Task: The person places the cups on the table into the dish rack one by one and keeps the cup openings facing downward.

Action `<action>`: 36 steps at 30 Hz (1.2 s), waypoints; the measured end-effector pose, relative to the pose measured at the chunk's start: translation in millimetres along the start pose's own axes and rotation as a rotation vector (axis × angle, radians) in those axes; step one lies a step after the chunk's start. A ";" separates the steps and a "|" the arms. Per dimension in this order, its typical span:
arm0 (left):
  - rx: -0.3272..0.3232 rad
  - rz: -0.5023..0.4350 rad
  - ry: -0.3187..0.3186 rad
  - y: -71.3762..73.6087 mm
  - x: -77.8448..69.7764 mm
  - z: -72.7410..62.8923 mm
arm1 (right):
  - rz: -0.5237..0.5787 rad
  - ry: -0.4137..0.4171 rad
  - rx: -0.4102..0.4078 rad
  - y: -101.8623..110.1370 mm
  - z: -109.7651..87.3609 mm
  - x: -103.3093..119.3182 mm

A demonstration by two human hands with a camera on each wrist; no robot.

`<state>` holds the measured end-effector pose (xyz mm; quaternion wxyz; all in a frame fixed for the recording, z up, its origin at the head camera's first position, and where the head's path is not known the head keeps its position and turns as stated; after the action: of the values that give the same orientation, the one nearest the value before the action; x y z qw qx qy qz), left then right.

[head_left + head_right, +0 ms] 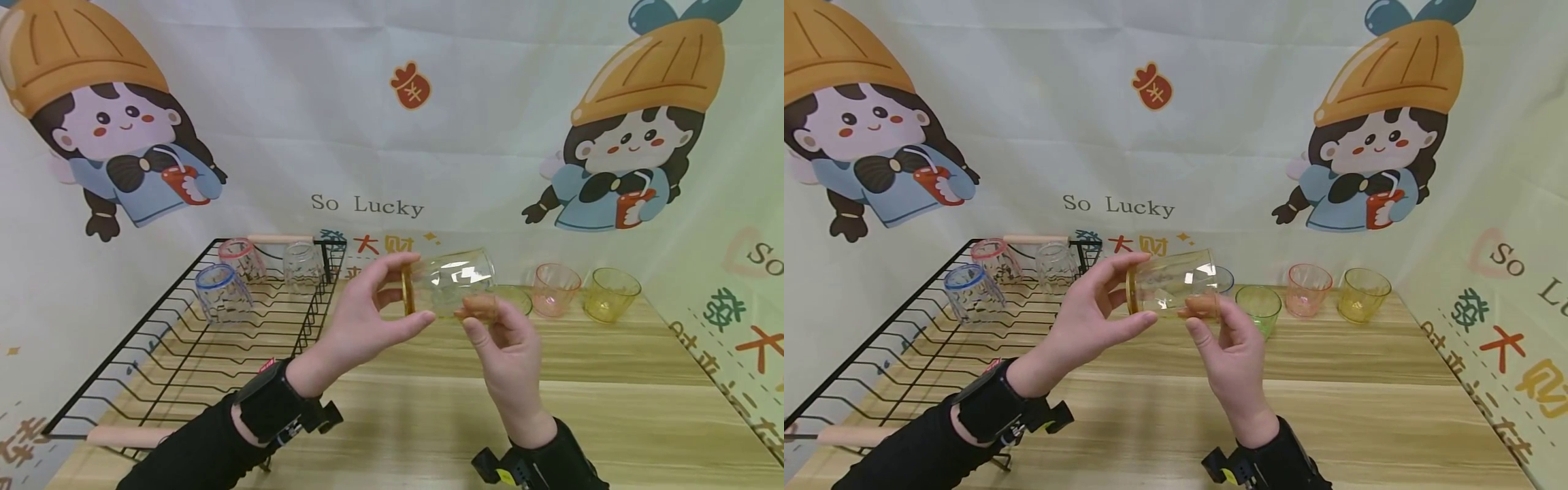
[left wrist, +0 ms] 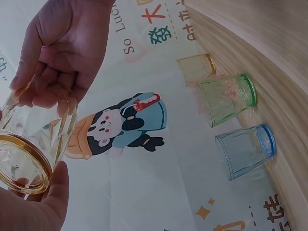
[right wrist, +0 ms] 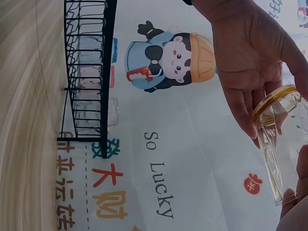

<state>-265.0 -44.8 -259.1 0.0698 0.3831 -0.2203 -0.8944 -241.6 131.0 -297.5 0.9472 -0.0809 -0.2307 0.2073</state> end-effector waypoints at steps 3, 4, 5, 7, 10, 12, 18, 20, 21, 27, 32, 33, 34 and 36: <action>-0.001 0.005 0.005 0.1 0.8 0.0 | 0.006 -0.009 0.016 0.4 -0.1 0.3; -0.001 0.004 0.006 0.2 0.9 0.1 | 0.007 -0.011 0.022 0.5 -0.1 0.3; -0.002 0.005 0.006 0.5 1.0 0.1 | 0.007 -0.014 0.029 0.7 0.0 0.4; -0.005 0.006 0.003 1.1 0.8 0.1 | 0.007 -0.019 0.043 0.9 0.4 0.6; -0.012 0.009 -0.003 2.3 -0.1 -0.1 | 0.005 -0.021 0.059 1.7 1.7 1.3; -0.017 0.011 -0.011 3.2 -1.1 -0.2 | 0.013 -0.018 0.063 2.6 2.7 2.2; -0.029 0.018 -0.023 6.1 -4.0 -0.5 | 0.010 -0.013 0.070 5.1 4.0 4.2; -0.030 0.020 -0.016 7.2 -3.9 -0.8 | -0.007 -0.018 0.073 5.9 3.8 4.4; -0.031 0.023 -0.013 7.9 -3.8 -1.0 | -0.016 -0.019 0.075 6.3 3.8 4.3; -0.038 0.040 -0.001 13.4 -3.0 -1.8 | -0.028 -0.029 0.086 9.3 3.0 4.6; -0.037 0.069 0.016 20.1 -2.0 -3.8 | -0.038 -0.036 0.093 10.8 2.8 5.9; -0.036 0.072 0.020 21.5 -2.2 -4.1 | -0.041 -0.038 0.094 11.1 2.7 6.1; -0.034 0.075 0.026 22.9 -2.2 -4.5 | -0.045 -0.042 0.094 11.5 2.6 6.5; -0.029 0.083 0.038 25.4 -1.9 -5.2 | -0.057 -0.054 0.093 12.7 2.4 6.5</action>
<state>-261.1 -68.8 -249.6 0.1164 0.3893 -0.2215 -0.8865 -242.0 145.4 -295.9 0.9489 -0.0245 -0.2487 0.1929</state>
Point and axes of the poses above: each hand's wrist, its own z-axis towards the middle knuckle, its own y-axis out of the back of the hand, x = y × z, the point moved 6 cm from there along z, towards the middle knuckle, and after that the axes turned 11 degrees about z, right-handed, at the moved point
